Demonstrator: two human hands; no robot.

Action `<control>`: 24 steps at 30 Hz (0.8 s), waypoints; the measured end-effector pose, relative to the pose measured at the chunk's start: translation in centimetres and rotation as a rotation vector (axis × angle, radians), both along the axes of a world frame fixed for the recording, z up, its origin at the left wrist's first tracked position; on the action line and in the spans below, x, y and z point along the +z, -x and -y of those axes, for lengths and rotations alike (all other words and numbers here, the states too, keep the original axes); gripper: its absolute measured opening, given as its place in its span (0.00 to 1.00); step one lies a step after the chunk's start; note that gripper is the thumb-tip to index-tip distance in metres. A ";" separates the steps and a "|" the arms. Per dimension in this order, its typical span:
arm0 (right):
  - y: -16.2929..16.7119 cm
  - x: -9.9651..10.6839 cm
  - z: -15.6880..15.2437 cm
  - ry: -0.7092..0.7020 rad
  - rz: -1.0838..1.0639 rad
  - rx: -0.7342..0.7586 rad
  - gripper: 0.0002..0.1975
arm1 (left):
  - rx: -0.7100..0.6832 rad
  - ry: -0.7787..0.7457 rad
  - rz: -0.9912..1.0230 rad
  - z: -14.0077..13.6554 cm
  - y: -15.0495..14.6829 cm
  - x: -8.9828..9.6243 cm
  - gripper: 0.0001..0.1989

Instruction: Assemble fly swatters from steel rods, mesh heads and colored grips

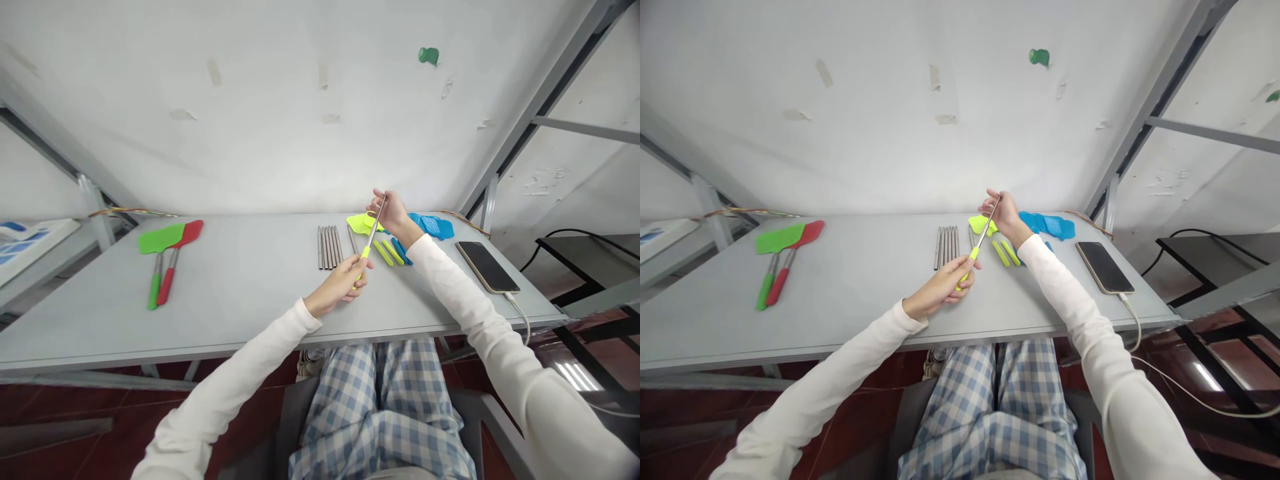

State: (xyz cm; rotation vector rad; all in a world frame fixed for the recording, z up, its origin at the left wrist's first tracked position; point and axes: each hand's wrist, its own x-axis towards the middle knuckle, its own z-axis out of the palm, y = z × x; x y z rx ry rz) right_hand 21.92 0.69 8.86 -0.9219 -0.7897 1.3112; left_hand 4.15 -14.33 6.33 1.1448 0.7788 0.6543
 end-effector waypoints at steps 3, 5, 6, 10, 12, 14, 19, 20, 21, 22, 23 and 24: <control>1.0 -1.2 1.1 0.147 -0.069 0.022 0.15 | 0.069 -0.020 -0.101 0.0 0.1 0.1 0.10; 2.2 -2.5 2.3 0.175 -0.027 0.048 0.13 | 0.140 -0.051 -0.148 -0.5 0.4 0.0 0.09; 2.8 -3.1 2.9 0.189 -0.007 0.067 0.12 | 0.171 -0.073 -0.176 -0.9 0.6 -0.1 0.09; 4.5 -4.3 4.9 0.242 -0.086 0.055 0.11 | 0.214 -0.296 -0.366 -2.7 1.6 -1.3 0.11; 4.8 -3.9 5.8 0.223 -0.097 0.072 0.13 | 0.269 -0.548 -0.527 -3.4 1.9 -2.1 0.10; 5.2 -2.9 6.5 0.174 -0.082 0.082 0.18 | 0.348 -0.787 -0.738 -3.5 1.7 -2.8 0.09; 6.0 0.1 8.1 -0.010 -0.153 -0.053 0.24 | 0.296 -0.913 -0.983 -2.2 0.1 -2.7 0.13; 6.0 0.6 8.4 -0.033 -0.166 -0.067 0.24 | 0.267 -0.891 -0.922 -2.0 -0.2 -2.4 0.13; 5.8 0.9 8.5 -0.042 -0.178 -0.067 0.24 | 0.234 -0.851 -0.828 -1.8 -0.4 -2.0 0.12; 5.6 1.2 8.6 -0.036 -0.193 -0.054 0.24 | 0.190 -0.781 -0.708 -1.7 -0.4 -1.6 0.11; 5.4 1.3 8.7 -0.017 -0.209 -0.031 0.23 | 0.127 -0.675 -0.571 -1.8 -0.4 -1.1 0.12; 5.3 1.4 8.7 0.008 -0.228 -0.002 0.23 | 0.044 -0.534 -0.428 -2.0 -0.3 -0.6 0.13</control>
